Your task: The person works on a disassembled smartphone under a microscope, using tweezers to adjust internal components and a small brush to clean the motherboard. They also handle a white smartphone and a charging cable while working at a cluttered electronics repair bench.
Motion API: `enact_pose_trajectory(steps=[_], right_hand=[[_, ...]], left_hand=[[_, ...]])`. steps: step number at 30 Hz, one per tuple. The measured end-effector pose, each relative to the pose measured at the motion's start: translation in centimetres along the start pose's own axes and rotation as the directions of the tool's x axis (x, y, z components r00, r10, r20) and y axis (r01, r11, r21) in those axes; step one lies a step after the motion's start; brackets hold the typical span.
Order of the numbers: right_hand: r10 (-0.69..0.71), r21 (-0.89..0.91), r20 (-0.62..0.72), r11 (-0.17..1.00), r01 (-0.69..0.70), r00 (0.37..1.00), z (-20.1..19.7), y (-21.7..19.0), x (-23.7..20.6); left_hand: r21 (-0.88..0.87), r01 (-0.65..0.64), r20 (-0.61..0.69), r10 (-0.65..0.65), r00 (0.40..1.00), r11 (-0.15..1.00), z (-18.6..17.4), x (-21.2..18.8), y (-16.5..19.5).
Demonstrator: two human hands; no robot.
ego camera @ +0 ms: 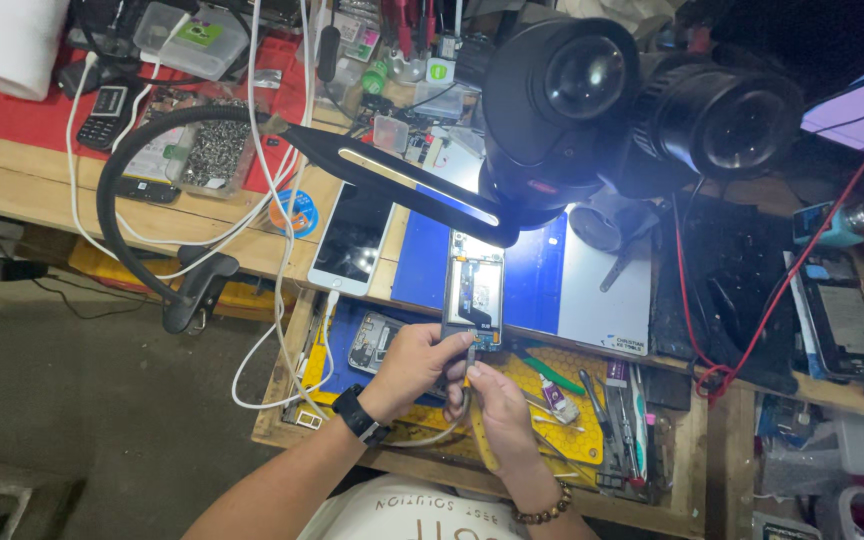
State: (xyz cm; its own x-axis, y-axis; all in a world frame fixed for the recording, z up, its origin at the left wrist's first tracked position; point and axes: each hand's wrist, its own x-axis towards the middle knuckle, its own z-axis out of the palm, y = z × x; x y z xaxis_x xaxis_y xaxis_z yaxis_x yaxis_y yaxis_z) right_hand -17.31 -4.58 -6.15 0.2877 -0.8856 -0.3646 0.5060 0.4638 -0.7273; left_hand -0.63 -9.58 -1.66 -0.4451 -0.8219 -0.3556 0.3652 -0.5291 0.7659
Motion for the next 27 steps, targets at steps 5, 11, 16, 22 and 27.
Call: enact_pose_trajectory(steps=[5,11,16,22,27], right_hand=[[-0.011,0.065,0.081,0.998,0.006,0.997,0.0,-0.1,0.3],[0.030,-0.157,0.136,0.988,-0.009,0.990,-1.3,-1.8,-0.1],[-0.242,-0.622,-0.042,0.766,0.164,0.969,-2.6,-3.0,-0.7],[-0.578,-0.895,-0.048,0.388,0.222,0.815,-2.4,-4.2,-0.6],[-0.796,-0.932,0.235,-0.022,0.361,0.557,-0.5,-3.7,-0.3]], left_hand=[[-0.002,0.007,0.025,-0.007,1.000,1.000,-0.2,-0.2,0.3],[0.095,-0.040,-0.077,0.047,0.996,0.995,0.2,0.0,0.0],[0.167,-0.133,-0.094,0.150,0.984,0.977,0.5,-0.1,-0.2],[-0.013,-0.102,0.029,0.102,0.994,0.995,0.1,-0.8,-0.1],[-0.037,-0.116,0.087,0.118,0.989,0.993,-0.5,-1.3,-0.2]])
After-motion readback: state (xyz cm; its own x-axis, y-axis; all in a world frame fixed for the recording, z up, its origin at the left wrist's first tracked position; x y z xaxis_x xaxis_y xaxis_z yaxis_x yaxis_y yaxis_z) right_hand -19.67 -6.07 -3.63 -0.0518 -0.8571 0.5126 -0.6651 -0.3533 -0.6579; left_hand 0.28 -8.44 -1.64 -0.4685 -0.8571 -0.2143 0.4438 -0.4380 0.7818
